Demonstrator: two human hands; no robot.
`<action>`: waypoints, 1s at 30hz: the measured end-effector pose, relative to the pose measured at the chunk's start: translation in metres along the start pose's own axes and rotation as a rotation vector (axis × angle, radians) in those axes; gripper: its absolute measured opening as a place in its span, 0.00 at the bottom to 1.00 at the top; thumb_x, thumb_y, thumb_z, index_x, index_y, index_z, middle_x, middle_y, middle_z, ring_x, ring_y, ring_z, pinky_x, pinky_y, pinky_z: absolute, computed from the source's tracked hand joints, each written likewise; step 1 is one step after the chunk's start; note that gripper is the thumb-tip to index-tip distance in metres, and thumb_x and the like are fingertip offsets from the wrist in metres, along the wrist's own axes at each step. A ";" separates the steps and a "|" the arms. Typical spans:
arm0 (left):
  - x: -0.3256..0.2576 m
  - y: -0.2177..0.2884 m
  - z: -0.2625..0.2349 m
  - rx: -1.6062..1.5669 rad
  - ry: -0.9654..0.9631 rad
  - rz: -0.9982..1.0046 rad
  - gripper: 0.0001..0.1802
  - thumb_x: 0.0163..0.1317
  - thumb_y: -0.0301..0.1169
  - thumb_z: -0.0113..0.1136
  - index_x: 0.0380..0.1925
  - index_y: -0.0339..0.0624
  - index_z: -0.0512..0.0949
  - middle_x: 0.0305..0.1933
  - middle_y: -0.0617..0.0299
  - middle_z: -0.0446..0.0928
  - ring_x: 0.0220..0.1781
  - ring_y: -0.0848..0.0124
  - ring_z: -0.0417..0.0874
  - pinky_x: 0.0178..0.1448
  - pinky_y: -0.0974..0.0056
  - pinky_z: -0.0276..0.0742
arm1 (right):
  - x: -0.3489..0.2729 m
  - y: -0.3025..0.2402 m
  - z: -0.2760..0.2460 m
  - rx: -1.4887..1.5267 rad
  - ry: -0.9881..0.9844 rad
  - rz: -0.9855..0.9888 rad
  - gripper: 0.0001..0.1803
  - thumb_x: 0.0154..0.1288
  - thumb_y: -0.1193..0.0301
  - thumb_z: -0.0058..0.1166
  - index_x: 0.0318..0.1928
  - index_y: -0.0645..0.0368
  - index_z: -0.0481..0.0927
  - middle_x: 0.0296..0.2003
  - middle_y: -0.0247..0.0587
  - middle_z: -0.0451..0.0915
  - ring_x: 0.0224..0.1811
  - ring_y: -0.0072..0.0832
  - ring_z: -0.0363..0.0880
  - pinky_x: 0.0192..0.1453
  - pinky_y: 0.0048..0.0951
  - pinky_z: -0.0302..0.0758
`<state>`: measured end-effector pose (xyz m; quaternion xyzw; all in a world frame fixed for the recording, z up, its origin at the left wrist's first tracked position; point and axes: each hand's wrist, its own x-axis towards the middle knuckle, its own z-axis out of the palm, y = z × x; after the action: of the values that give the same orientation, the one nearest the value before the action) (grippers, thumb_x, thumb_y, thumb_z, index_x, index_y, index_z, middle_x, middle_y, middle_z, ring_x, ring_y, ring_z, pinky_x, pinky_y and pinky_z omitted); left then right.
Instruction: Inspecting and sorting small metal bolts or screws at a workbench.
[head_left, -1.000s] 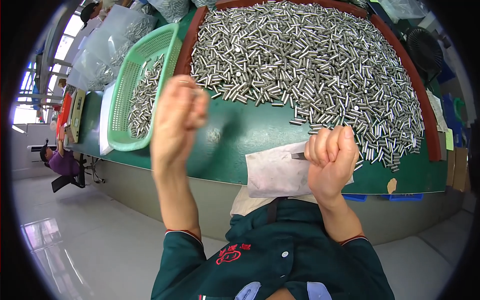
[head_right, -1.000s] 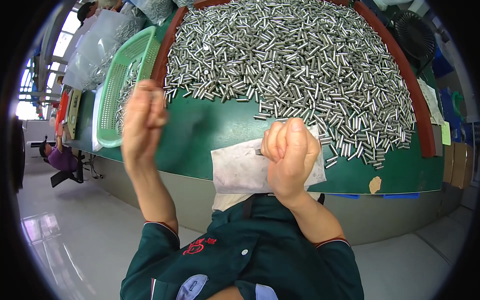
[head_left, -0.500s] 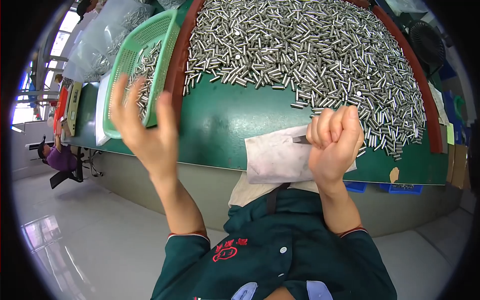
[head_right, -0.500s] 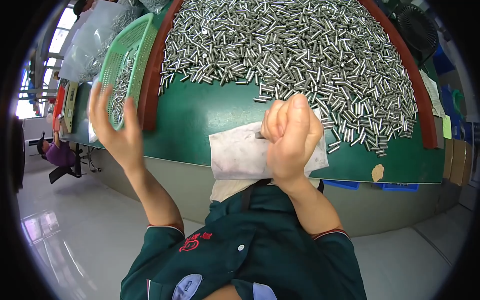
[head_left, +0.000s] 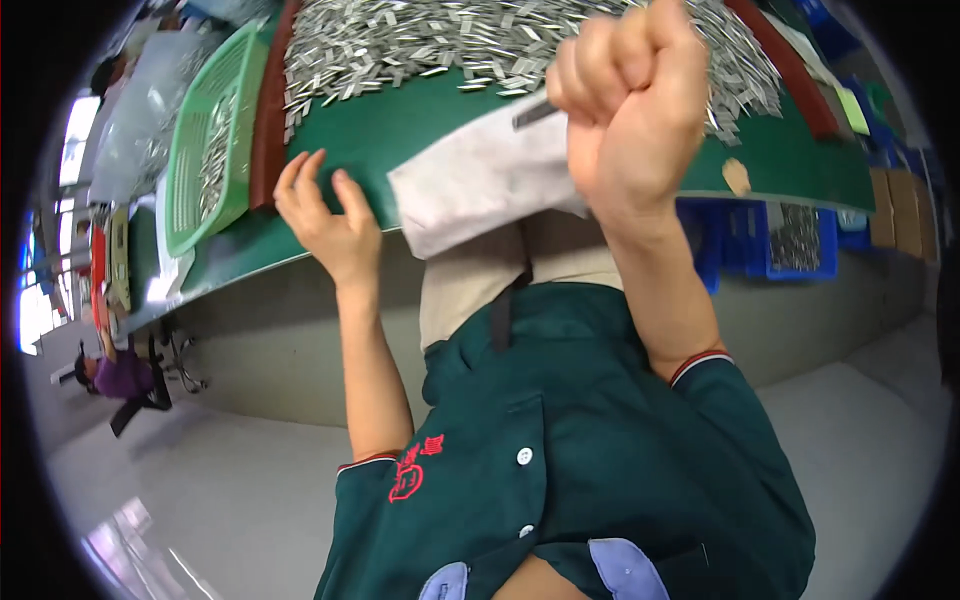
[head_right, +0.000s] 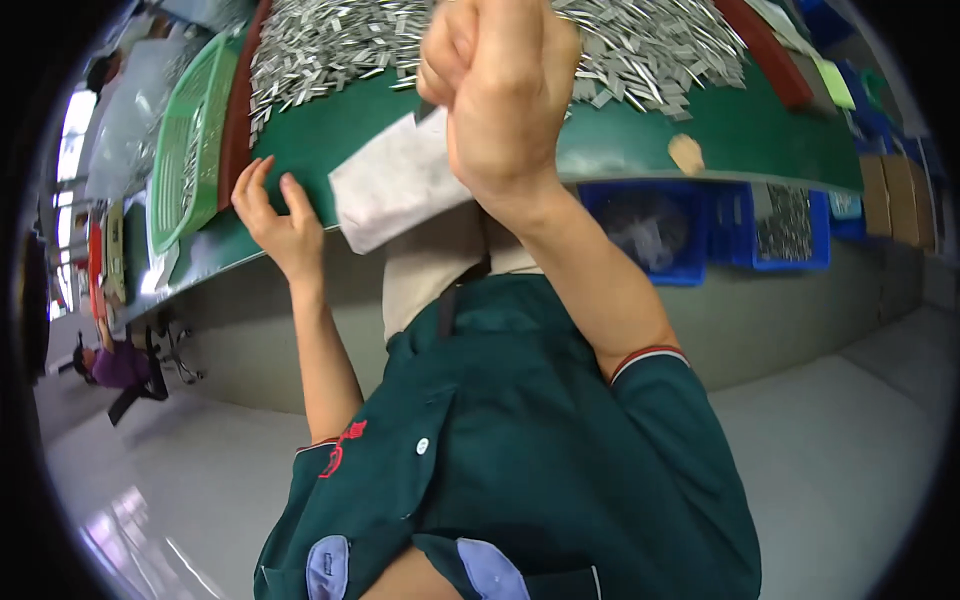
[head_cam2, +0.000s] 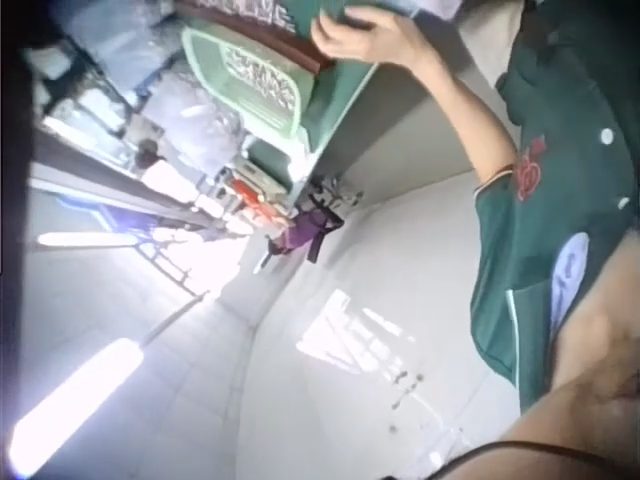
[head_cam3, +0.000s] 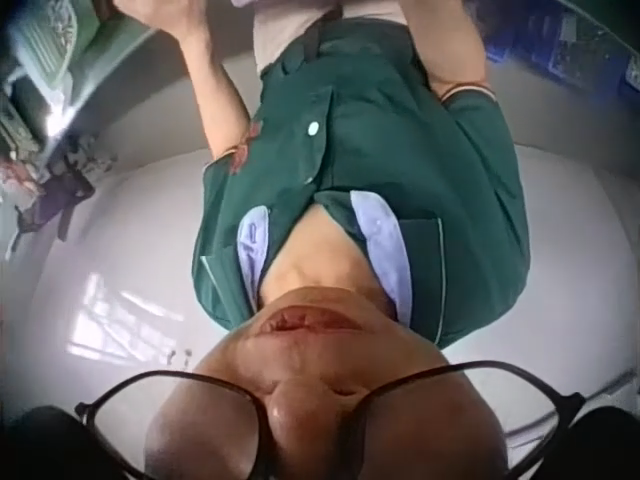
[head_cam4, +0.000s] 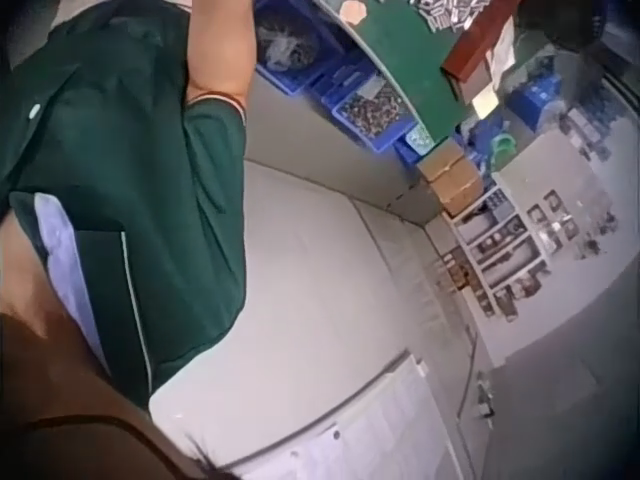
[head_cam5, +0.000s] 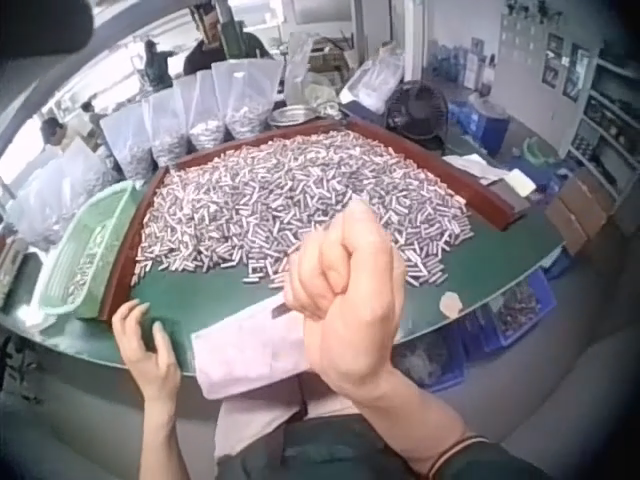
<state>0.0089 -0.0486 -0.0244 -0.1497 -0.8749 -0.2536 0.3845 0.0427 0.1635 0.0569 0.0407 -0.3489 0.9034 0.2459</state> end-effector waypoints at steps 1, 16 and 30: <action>-0.002 -0.003 0.000 0.015 -0.013 0.016 0.12 0.49 0.23 0.51 0.37 0.35 0.72 0.43 0.51 0.67 0.47 0.56 0.67 0.51 0.59 0.62 | -0.005 -0.019 0.006 0.023 0.019 -0.082 0.23 0.66 0.59 0.31 0.13 0.53 0.55 0.08 0.29 0.52 0.09 0.17 0.45 0.14 0.21 0.49; -0.009 0.000 0.005 0.036 -0.047 0.140 0.11 0.51 0.24 0.50 0.36 0.32 0.72 0.40 0.52 0.70 0.44 0.59 0.69 0.50 0.60 0.63 | -0.050 -0.113 -0.071 0.011 0.386 -0.527 0.22 0.67 0.63 0.29 0.14 0.53 0.55 0.09 0.28 0.51 0.11 0.16 0.47 0.15 0.19 0.49; -0.007 0.001 0.004 0.059 -0.079 0.111 0.10 0.51 0.23 0.50 0.35 0.33 0.72 0.38 0.54 0.71 0.42 0.62 0.70 0.48 0.62 0.65 | -0.038 -0.130 -0.125 0.146 0.208 -0.619 0.22 0.66 0.63 0.29 0.13 0.52 0.54 0.08 0.28 0.52 0.10 0.16 0.46 0.15 0.19 0.48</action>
<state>0.0115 -0.0456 -0.0319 -0.1964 -0.8868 -0.2002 0.3674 0.1493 0.3116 0.0331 0.0698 -0.2272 0.8078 0.5395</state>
